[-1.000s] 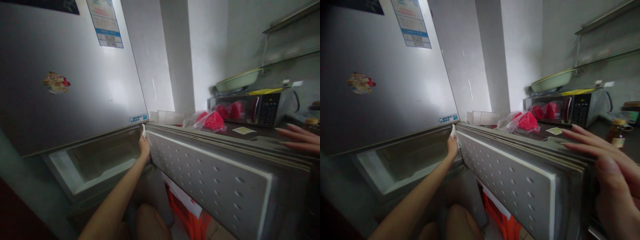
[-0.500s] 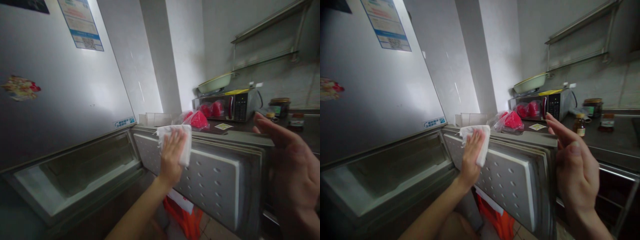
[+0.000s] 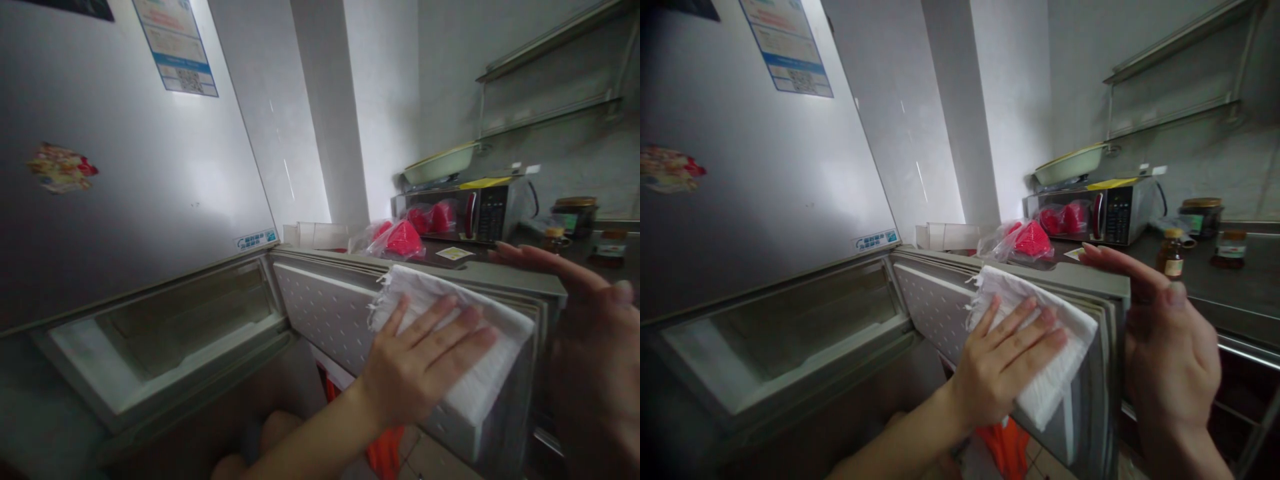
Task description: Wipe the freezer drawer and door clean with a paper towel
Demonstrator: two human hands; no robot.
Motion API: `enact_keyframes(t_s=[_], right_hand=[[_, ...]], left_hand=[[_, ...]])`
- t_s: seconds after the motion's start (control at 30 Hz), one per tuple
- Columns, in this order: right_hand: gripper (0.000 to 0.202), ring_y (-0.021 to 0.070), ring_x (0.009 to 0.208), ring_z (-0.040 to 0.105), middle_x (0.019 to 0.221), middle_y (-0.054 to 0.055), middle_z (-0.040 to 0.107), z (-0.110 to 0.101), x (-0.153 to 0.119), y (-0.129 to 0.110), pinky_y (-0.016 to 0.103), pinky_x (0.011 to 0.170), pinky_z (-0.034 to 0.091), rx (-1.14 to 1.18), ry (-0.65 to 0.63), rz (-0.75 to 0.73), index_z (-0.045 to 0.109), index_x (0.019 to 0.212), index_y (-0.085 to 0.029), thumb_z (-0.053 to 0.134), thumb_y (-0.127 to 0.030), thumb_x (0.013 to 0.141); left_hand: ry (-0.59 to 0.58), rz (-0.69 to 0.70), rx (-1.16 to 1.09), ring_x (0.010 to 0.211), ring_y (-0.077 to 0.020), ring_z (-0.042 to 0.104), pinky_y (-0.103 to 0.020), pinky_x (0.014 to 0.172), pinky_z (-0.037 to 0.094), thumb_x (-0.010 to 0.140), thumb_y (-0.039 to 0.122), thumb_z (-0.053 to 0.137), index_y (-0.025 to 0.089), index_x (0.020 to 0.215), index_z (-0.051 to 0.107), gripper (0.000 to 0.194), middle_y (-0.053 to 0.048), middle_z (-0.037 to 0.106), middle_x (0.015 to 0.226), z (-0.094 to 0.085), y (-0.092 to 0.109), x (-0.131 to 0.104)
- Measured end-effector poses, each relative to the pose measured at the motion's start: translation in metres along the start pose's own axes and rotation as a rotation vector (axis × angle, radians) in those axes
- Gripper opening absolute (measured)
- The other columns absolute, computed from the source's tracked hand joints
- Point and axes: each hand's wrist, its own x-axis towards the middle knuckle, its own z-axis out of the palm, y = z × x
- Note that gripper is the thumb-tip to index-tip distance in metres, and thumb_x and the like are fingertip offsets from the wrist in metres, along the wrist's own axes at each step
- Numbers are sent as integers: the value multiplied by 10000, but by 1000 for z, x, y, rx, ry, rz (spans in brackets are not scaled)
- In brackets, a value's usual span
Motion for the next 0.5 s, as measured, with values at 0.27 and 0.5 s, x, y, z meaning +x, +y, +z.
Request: enact_keyframes(t_s=[0.27, 0.5], right_hand=[[442, 302, 995, 672, 1117, 93, 706, 2, -2, -6, 537, 878, 498, -36, 72, 147, 735, 1040, -265, 456, -572, 885], [429, 312, 1075, 645, 1153, 89, 695, 4, -5, -13, 574, 970, 441, -77, 78, 164, 725, 1054, -259, 479, -558, 869]], left_hand=[[131, -485, -207, 1454, -190, 292, -443, 1234, 164, 924, 61, 343, 268, 1504, 326, 616, -28, 358, 1557, 1, -78, -86], [407, -1038, -336, 1439, -157, 324, -346, 1229, 137, 786, 28, 422, 237, 1424, 480, 674, 17, 424, 1524, -6, -189, -138]])
